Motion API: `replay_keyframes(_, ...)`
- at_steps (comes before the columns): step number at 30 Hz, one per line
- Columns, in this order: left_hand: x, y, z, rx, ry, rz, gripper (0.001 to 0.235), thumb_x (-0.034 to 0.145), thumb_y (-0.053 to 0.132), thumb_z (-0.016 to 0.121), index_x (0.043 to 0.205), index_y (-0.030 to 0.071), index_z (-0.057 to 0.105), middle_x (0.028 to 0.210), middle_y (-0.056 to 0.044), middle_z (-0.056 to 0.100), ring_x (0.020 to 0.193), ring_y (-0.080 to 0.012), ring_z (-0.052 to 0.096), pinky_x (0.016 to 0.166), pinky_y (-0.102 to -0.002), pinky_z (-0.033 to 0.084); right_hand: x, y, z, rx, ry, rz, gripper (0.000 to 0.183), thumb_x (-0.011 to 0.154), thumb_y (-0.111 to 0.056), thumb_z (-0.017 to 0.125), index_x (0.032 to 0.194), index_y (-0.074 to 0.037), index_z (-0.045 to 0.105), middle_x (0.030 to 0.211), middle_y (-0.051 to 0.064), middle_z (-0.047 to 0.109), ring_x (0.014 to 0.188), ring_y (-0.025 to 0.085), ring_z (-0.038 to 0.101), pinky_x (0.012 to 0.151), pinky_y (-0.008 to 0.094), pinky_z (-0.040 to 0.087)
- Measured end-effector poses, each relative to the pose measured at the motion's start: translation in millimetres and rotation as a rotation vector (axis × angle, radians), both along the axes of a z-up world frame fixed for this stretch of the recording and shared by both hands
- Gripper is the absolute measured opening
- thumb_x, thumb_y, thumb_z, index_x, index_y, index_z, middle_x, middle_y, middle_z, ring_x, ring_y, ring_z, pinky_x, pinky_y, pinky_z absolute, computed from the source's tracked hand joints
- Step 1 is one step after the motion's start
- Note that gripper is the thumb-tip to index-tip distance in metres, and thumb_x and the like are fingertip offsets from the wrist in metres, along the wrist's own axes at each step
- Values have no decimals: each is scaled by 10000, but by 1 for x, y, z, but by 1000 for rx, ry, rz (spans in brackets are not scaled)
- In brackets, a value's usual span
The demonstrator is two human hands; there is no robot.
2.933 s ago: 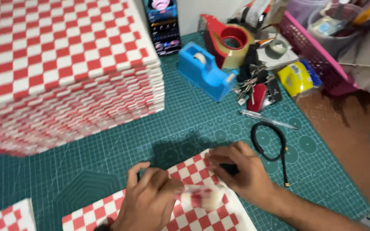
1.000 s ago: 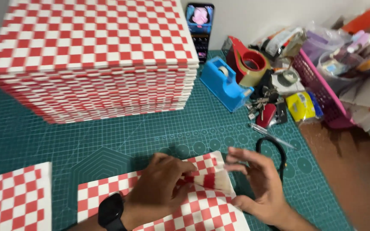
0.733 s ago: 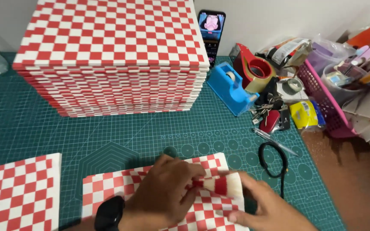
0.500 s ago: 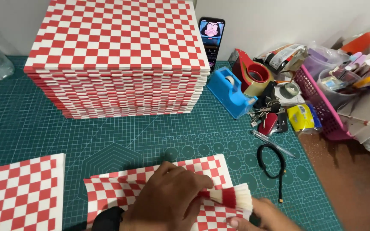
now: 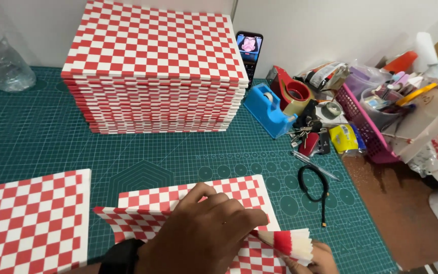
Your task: The person is folding individual sheets of red and white checkered paper from a large stack on a green cutting mat.
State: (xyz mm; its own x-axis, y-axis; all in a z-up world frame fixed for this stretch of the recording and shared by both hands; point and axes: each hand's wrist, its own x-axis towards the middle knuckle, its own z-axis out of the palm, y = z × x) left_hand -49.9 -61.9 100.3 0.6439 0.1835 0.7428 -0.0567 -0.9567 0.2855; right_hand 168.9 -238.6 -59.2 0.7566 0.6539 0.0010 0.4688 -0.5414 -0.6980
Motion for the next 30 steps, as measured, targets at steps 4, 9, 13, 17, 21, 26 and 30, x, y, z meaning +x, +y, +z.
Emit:
replay_keyframes(4,-19,8,12,-110,120,-106,346,877,214,740,1171,177,562,1063,-22,631,819,-289,630,861,-474,431,-38,21,103,582,-141,135,357,846,-402,596,895,-82,746,851,40,698,733,155,691,716,285,547)
replay_keyframes(9,-32,60,84,-764,921,-36,856,577,766,591,1372,451,617,1230,131,841,1140,-106,774,960,-356,572,-2,-8,81,506,-135,754,664,931,-688,597,1171,-91,761,1110,84,848,990,216,870,856,312,707)
replay_keyframes(13,-27,89,74,-699,1246,-56,381,1037,384,514,1380,305,660,701,47,634,537,-91,483,551,-276,394,0,-10,79,539,-138,807,651,944,-687,618,1213,-105,730,1124,67,841,978,199,873,823,313,727)
replay_keyframes(17,-14,106,44,-575,1472,-20,400,1026,424,475,1378,294,612,1030,82,729,791,-111,618,703,-309,466,-8,-7,86,588,-104,822,377,1006,-377,605,1208,-84,729,1100,83,842,919,179,876,756,258,739)
replay_keyframes(21,-15,112,44,-661,1476,-67,459,1031,420,509,1470,306,583,763,68,559,653,-96,517,640,-289,422,-9,-11,94,547,-76,797,337,994,-321,604,1197,-90,744,1121,93,843,965,203,880,800,269,755)
replay_keyframes(26,-19,115,49,-681,1504,-93,495,1013,447,498,1487,316,558,867,64,662,644,-93,540,614,-288,420,-12,-19,114,406,-219,766,527,946,-597,578,1175,-166,778,1099,5,872,1038,129,855,807,259,724)
replay_keyframes(30,-24,126,43,-783,1498,-122,516,1010,411,527,1511,294,558,738,59,612,546,-87,432,542,-287,354,11,-35,115,256,-155,757,450,902,-519,644,1197,-220,804,1119,-27,902,1052,130,873,887,293,706)
